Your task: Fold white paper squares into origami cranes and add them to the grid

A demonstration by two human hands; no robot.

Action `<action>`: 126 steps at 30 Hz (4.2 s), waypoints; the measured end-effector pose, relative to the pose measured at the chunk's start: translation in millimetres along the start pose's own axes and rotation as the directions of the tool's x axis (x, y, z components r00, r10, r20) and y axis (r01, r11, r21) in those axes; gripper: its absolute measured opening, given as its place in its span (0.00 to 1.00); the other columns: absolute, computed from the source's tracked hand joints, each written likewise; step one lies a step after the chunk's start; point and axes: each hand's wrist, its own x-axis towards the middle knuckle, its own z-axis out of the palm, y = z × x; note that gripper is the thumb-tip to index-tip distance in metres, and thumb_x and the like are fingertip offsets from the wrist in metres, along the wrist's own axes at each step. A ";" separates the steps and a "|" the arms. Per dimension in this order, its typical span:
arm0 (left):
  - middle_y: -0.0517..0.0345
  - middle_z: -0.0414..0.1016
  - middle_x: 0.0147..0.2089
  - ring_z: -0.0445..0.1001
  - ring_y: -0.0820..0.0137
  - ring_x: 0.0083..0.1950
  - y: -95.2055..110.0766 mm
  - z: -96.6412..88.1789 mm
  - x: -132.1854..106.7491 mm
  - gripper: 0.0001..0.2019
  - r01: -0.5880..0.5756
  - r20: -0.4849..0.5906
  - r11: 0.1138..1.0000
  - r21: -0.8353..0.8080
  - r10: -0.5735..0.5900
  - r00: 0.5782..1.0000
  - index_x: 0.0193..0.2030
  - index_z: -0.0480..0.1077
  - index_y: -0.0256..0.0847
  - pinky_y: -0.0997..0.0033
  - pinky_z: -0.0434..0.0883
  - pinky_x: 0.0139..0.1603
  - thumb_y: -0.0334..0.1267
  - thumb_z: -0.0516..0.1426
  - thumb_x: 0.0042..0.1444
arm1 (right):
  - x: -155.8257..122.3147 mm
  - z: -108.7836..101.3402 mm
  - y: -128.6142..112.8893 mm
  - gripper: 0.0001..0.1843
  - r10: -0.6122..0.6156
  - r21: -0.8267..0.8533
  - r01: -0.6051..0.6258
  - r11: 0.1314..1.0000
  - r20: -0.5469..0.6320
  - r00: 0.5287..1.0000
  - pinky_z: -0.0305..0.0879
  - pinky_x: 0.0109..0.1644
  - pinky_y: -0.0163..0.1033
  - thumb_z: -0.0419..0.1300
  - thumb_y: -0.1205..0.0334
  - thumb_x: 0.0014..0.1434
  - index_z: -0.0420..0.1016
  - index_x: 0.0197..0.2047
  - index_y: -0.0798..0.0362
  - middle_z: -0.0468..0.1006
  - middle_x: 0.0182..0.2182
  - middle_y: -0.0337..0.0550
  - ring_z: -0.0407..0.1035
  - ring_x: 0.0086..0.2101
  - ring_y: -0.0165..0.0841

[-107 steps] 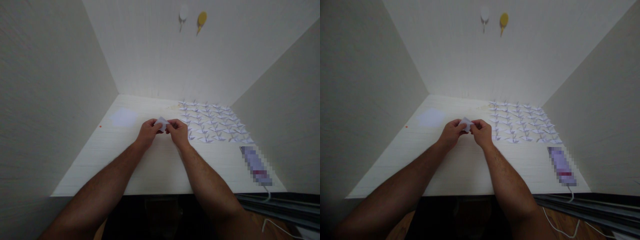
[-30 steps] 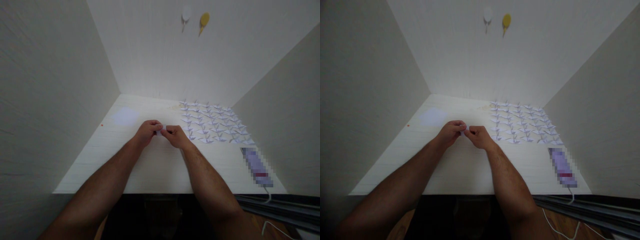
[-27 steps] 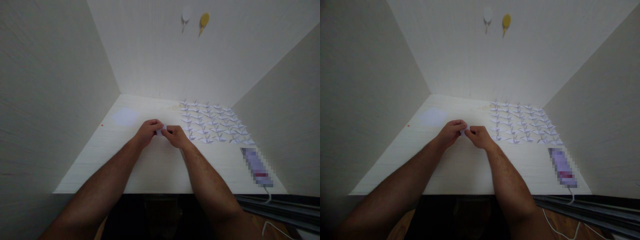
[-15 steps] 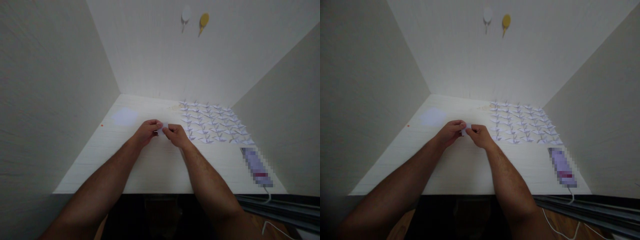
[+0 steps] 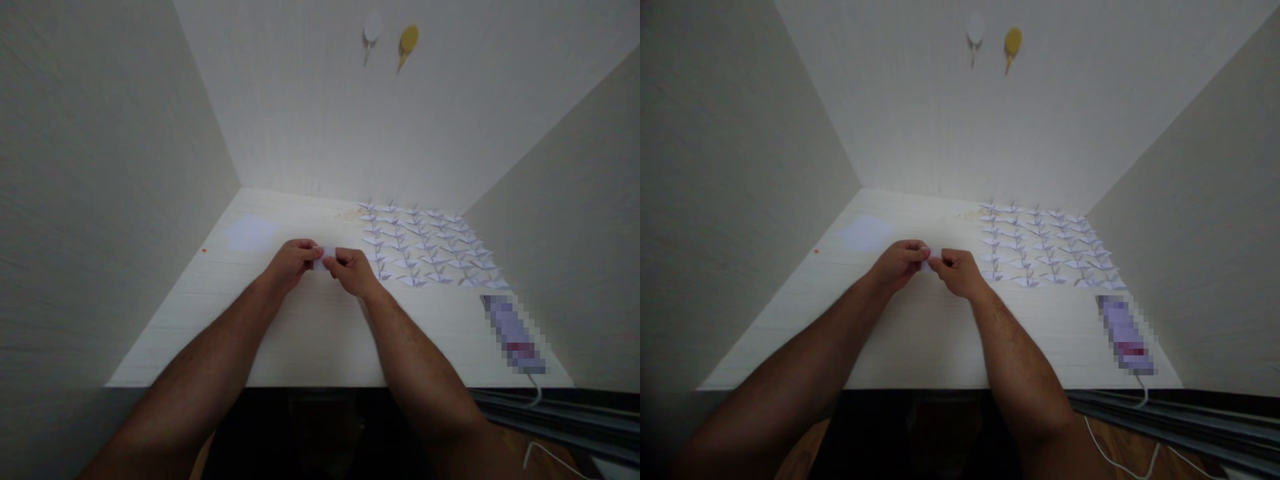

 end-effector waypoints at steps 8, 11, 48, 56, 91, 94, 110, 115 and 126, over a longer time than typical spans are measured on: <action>0.60 0.66 0.17 0.62 0.78 0.19 -0.3 -10.7 4.5 0.14 0.018 -0.001 1.000 0.020 -0.018 1.000 0.19 0.69 0.36 0.75 0.58 0.22 0.39 0.70 0.34 | 0.5 -0.8 -1.6 0.21 0.044 -0.013 -0.044 0.999 0.000 0.999 0.50 0.24 0.33 0.60 0.48 0.57 0.68 0.19 0.53 0.67 0.15 0.35 0.56 0.19 0.24; 0.61 0.65 0.17 0.61 0.78 0.19 -1.1 -12.9 5.6 0.15 0.024 0.011 0.999 0.027 -0.024 1.000 0.19 0.68 0.36 0.75 0.58 0.22 0.40 0.70 0.36 | 0.4 -3.2 -3.0 0.22 0.025 0.013 -0.025 1.000 0.015 1.000 0.50 0.24 0.33 0.60 0.48 0.56 0.67 0.19 0.53 0.68 0.16 0.35 0.56 0.19 0.24; 0.61 0.71 0.22 0.67 0.75 0.23 -11.6 0.5 5.9 0.08 -0.191 -0.173 0.940 0.281 0.246 0.954 0.25 0.72 0.37 0.74 0.65 0.24 0.37 0.66 0.40 | 7.6 5.2 17.0 0.11 0.053 -0.012 -0.060 0.998 -0.328 0.943 0.64 0.30 0.34 0.60 0.53 0.55 0.75 0.34 0.52 0.76 0.24 0.37 0.68 0.25 0.29; 0.59 0.70 0.21 0.68 0.74 0.21 -10.7 1.0 5.0 0.10 -0.099 -0.162 0.977 0.191 0.131 0.978 0.24 0.72 0.36 0.71 0.67 0.24 0.39 0.67 0.40 | 4.5 4.7 15.1 0.10 -0.083 -0.060 0.068 0.996 -0.313 0.946 0.69 0.36 0.38 0.59 0.57 0.58 0.80 0.39 0.50 0.81 0.31 0.41 0.73 0.30 0.32; 0.59 0.72 0.24 0.70 0.73 0.25 -6.8 4.0 1.2 0.12 -0.100 -0.122 0.993 0.061 0.107 0.987 0.24 0.72 0.36 0.70 0.68 0.27 0.40 0.68 0.40 | 4.6 0.7 14.3 0.10 -0.305 -0.098 0.289 0.952 -0.314 0.899 0.71 0.36 0.37 0.57 0.69 0.51 0.80 0.31 0.50 0.81 0.30 0.40 0.74 0.32 0.31; 0.58 0.74 0.26 0.71 0.73 0.26 -7.1 4.3 1.1 0.12 -0.133 -0.145 0.987 0.091 0.145 0.979 0.25 0.72 0.36 0.70 0.70 0.28 0.40 0.69 0.39 | 4.7 0.9 15.3 0.09 -0.179 -0.010 0.184 0.983 -0.306 0.935 0.71 0.34 0.37 0.60 0.64 0.53 0.80 0.36 0.50 0.81 0.32 0.40 0.74 0.30 0.31; 0.59 0.76 0.26 0.73 0.72 0.27 -12.5 3.0 1.8 0.13 -0.278 -0.118 0.946 0.164 0.299 0.947 0.33 0.74 0.37 0.69 0.71 0.32 0.39 0.68 0.42 | 9.8 0.5 9.6 0.12 0.119 0.228 -0.058 0.972 -0.266 0.956 0.69 0.29 0.36 0.65 0.54 0.50 0.75 0.31 0.54 0.78 0.22 0.40 0.73 0.24 0.31; 0.57 0.77 0.27 0.73 0.72 0.28 -14.7 1.0 3.4 0.12 -0.276 -0.100 0.947 0.165 0.295 0.950 0.31 0.76 0.36 0.69 0.70 0.33 0.40 0.69 0.42 | 9.4 0.2 7.6 0.10 0.118 0.229 -0.059 0.972 -0.255 0.960 0.66 0.26 0.35 0.65 0.55 0.49 0.74 0.29 0.53 0.77 0.21 0.39 0.71 0.22 0.29; 0.57 0.76 0.26 0.72 0.72 0.28 -15.6 0.9 4.7 0.11 -0.226 -0.125 0.964 0.141 0.244 0.962 0.29 0.77 0.36 0.68 0.69 0.34 0.39 0.69 0.40 | 10.1 1.0 7.5 0.10 0.158 0.279 -0.085 0.956 -0.249 0.955 0.66 0.25 0.34 0.66 0.55 0.47 0.73 0.26 0.53 0.75 0.19 0.37 0.70 0.21 0.30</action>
